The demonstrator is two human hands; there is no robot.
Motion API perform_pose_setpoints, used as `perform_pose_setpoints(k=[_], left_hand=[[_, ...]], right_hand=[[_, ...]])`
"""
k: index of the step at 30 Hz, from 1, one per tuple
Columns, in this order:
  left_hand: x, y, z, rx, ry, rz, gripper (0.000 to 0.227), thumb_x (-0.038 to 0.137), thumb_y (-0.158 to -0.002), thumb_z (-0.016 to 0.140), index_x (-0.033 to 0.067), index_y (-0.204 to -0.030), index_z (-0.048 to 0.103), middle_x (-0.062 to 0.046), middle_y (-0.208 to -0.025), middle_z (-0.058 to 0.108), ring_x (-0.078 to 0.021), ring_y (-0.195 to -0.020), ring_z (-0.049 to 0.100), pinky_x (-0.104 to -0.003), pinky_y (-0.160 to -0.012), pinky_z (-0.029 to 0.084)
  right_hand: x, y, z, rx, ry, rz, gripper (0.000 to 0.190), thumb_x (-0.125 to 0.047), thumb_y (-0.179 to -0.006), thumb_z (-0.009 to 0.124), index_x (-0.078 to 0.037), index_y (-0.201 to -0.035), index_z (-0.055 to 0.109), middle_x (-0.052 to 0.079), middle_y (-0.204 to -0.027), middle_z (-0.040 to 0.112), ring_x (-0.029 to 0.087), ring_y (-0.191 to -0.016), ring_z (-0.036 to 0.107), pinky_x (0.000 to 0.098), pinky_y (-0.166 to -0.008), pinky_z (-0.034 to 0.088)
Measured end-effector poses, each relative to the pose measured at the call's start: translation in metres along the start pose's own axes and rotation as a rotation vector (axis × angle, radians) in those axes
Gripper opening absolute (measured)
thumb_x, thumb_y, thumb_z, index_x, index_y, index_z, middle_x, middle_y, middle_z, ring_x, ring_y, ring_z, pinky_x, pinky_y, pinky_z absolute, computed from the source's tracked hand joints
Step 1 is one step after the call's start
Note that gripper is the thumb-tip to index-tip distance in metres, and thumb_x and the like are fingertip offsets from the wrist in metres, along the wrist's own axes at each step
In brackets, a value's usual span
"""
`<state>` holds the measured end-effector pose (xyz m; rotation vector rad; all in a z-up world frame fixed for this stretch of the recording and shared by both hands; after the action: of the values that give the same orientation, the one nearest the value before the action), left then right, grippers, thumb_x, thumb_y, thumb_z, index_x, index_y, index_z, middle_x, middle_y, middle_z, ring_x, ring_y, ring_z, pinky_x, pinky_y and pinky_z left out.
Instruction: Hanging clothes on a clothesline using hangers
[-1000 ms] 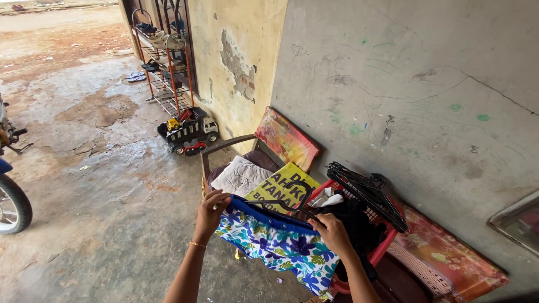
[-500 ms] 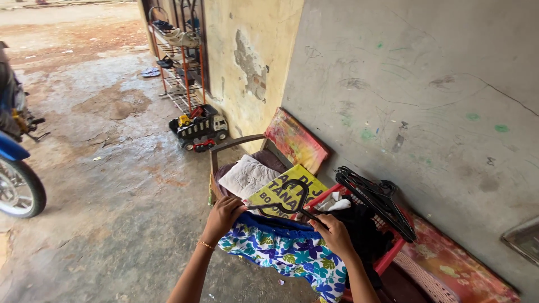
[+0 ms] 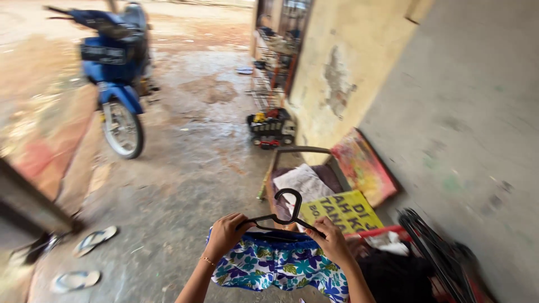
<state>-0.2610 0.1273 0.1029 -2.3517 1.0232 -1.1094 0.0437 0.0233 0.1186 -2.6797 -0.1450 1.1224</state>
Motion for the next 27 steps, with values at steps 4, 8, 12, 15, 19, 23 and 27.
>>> perform_pose_setpoints(k=[4,8,12,15,19,23,27], left_hand=[[-0.018,0.037,-0.075,0.158,-0.075,-0.050,0.031,0.034,-0.096,0.070,0.0150,-0.073,0.059,0.001,-0.062,0.056,-0.0177,-0.051,0.052,-0.034,-0.049,0.040],[-0.035,0.083,-0.166,0.297,-0.244,-0.098,0.032,0.029,-0.094,0.072,0.0129,-0.072,0.055,0.000,-0.060,0.053,-0.0199,-0.050,0.052,-0.037,-0.054,0.043],[-0.045,0.135,-0.268,0.436,-0.473,-0.200,0.025,0.033,-0.089,0.076,0.0125,-0.080,0.065,-0.001,-0.071,0.067,-0.0193,-0.060,0.061,-0.037,-0.052,0.045],[-0.043,0.172,-0.344,0.544,-0.545,-0.250,0.022,0.030,-0.087,0.078,0.0100,-0.092,0.073,-0.004,-0.084,0.072,-0.0208,-0.069,0.067,-0.036,-0.061,0.049],[-0.013,0.206,-0.446,0.622,-0.775,-0.250,0.017,0.026,-0.089,0.078,0.0118,-0.098,0.073,-0.001,-0.090,0.074,-0.0187,-0.081,0.067,-0.035,-0.065,0.053],[-0.001,0.235,-0.545,0.747,-1.053,-0.257,0.025,0.026,-0.093,0.074,0.0104,-0.113,0.073,-0.006,-0.108,0.073,-0.0275,-0.110,0.061,-0.040,-0.092,0.053],[-0.002,0.283,-0.609,0.919,-1.126,-0.540,0.040,0.038,-0.107,0.057,0.0180,-0.141,0.060,-0.010,-0.130,0.065,-0.0319,-0.134,0.050,-0.048,-0.107,0.043]], right_hand=[[-0.044,-0.047,0.040,-0.162,-0.039,-0.187,0.041,-0.047,-0.092,0.066,-0.008,-0.094,0.078,-0.001,-0.091,0.068,0.014,-0.086,0.070,0.0284,-0.077,0.055],[-0.068,-0.084,0.096,-0.340,0.064,-0.127,0.053,-0.049,-0.087,0.073,-0.017,-0.129,0.065,0.002,-0.123,0.076,0.021,-0.114,0.072,0.0355,-0.093,0.054],[-0.128,-0.110,0.165,-0.382,-0.022,-0.220,0.048,-0.052,-0.094,0.059,-0.008,-0.110,0.070,0.003,-0.083,0.074,0.014,-0.072,0.071,0.0300,-0.065,0.051],[-0.215,-0.128,0.203,-0.295,-0.251,-0.496,0.030,-0.039,-0.097,0.061,-0.011,-0.097,0.071,0.001,-0.080,0.073,0.012,-0.067,0.068,0.0299,-0.061,0.046],[-0.326,-0.143,0.255,-0.282,-0.344,-0.674,0.024,-0.035,-0.099,0.061,-0.013,-0.096,0.070,-0.001,-0.075,0.071,0.012,-0.057,0.064,0.0299,-0.052,0.046],[-0.439,-0.167,0.311,-0.272,-0.413,-0.705,0.019,-0.030,-0.096,0.066,-0.013,-0.086,0.067,-0.004,-0.067,0.069,0.007,-0.055,0.061,0.0277,-0.052,0.044],[-0.508,-0.175,0.368,-0.227,-0.508,-0.773,0.028,-0.032,-0.098,0.069,-0.011,-0.080,0.068,0.007,-0.049,0.059,0.024,-0.050,0.059,0.0359,-0.057,0.051]])
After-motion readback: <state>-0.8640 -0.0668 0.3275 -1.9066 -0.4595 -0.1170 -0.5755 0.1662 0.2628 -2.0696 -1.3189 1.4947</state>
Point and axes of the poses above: each hand's wrist, its own y-axis away from the middle knuckle, its own z-axis out of the palm, x = y × z, the point moved 5 cm from there along -y, towards the middle knuckle
